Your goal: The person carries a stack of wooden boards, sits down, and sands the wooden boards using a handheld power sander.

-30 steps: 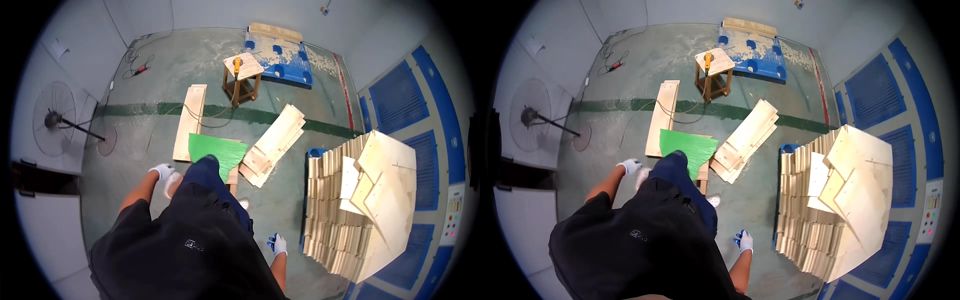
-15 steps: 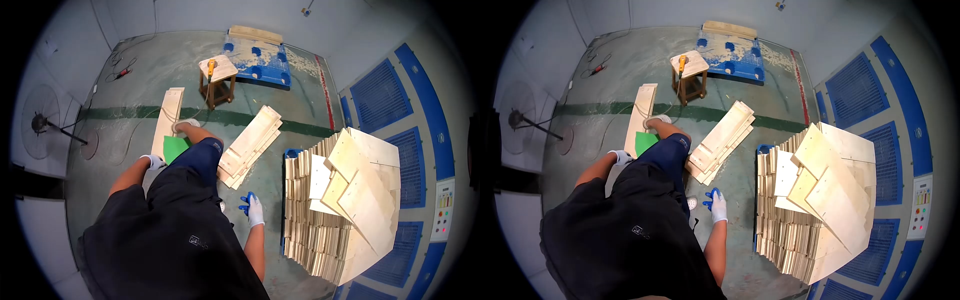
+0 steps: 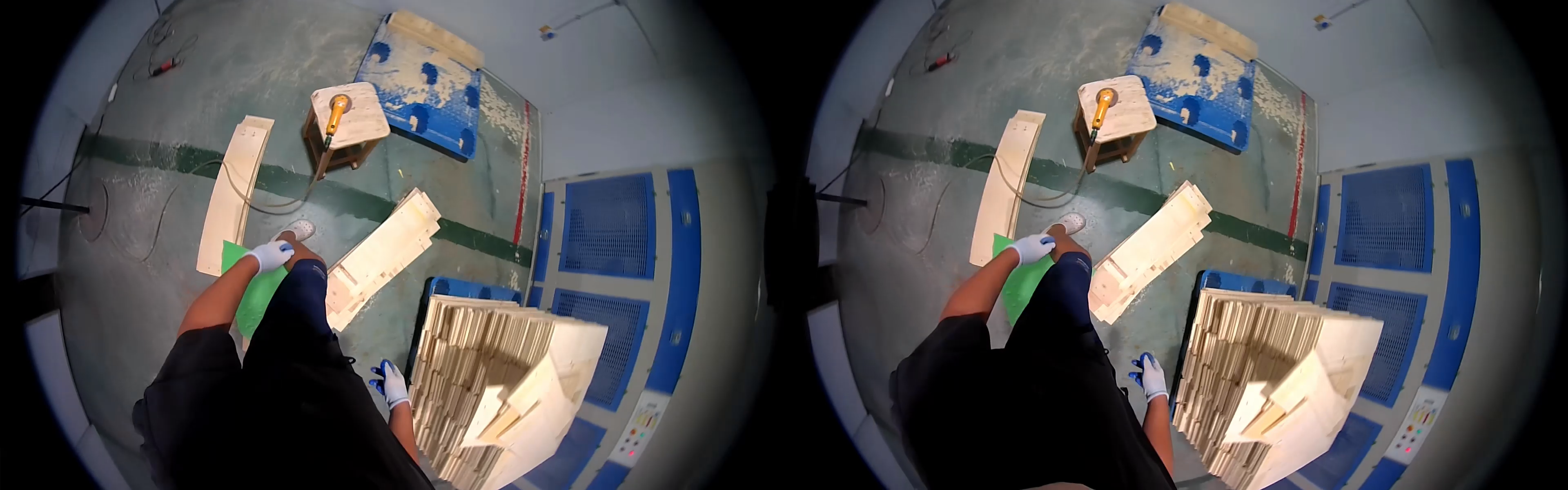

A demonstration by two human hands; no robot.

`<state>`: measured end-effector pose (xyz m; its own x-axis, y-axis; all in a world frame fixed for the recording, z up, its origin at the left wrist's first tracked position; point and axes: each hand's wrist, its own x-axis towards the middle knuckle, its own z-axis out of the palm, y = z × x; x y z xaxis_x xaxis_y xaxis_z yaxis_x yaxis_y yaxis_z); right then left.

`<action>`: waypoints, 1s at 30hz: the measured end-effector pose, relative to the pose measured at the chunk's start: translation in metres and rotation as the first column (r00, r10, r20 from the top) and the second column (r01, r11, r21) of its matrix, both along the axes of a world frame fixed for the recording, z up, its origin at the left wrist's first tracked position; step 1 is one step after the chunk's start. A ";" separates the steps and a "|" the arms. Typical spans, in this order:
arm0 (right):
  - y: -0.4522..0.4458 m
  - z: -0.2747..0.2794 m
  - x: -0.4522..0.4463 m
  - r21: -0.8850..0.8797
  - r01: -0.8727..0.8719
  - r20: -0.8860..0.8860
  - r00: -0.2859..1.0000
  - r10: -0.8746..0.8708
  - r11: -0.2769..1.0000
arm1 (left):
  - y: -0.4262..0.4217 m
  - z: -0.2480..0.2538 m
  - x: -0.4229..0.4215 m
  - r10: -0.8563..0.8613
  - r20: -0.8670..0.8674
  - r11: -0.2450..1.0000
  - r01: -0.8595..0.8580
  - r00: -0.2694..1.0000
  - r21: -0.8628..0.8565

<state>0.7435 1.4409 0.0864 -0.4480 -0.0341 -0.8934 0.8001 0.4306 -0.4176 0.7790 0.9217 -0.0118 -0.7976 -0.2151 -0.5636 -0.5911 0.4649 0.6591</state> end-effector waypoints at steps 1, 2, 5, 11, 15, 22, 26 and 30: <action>-0.012 0.001 -0.021 0.076 0.009 -0.026 1.000 -0.007 0.997 | -0.018 -0.065 -0.002 -0.092 -0.007 0.996 0.092 0.996 -0.019; -0.029 0.001 -0.039 0.148 0.021 -0.045 0.999 -0.015 0.989 | -0.037 -0.117 0.004 -0.188 -0.007 0.982 0.188 0.982 -0.037; -0.072 0.014 -0.066 0.256 0.042 -0.128 0.992 -0.010 0.966 | -0.063 -0.167 0.054 0.102 0.398 0.990 -0.133 0.912 0.050; -0.178 0.030 -0.134 0.526 -0.451 -0.197 0.760 0.619 0.721 | -0.160 -0.092 0.049 0.188 0.417 0.952 -0.269 0.889 0.145; -0.234 0.049 -0.203 0.593 -0.426 -0.288 0.680 0.674 0.683 | -0.215 -0.073 0.021 0.451 0.270 0.870 -0.486 0.851 0.078; -0.364 -0.002 -0.297 -0.018 -0.084 -0.252 0.965 0.077 0.996 | -0.294 -0.138 -0.076 0.291 0.285 0.948 -0.315 0.913 0.039; -0.467 -0.100 -0.308 -0.253 -0.208 -0.136 0.975 0.178 0.945 | -0.291 -0.165 -0.167 0.533 0.080 0.784 -0.528 0.842 0.326; -0.548 -0.248 -0.300 -0.411 -0.291 0.207 0.893 0.400 0.864 | -0.254 -0.247 -0.174 0.833 0.110 0.465 -0.793 0.543 0.395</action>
<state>0.4439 0.8927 -0.1616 -0.0836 -0.4828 -0.8718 0.7324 0.5634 -0.3823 0.6048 0.6679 -0.2588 -0.4190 -0.5942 -0.6865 -0.5065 -0.4746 0.7199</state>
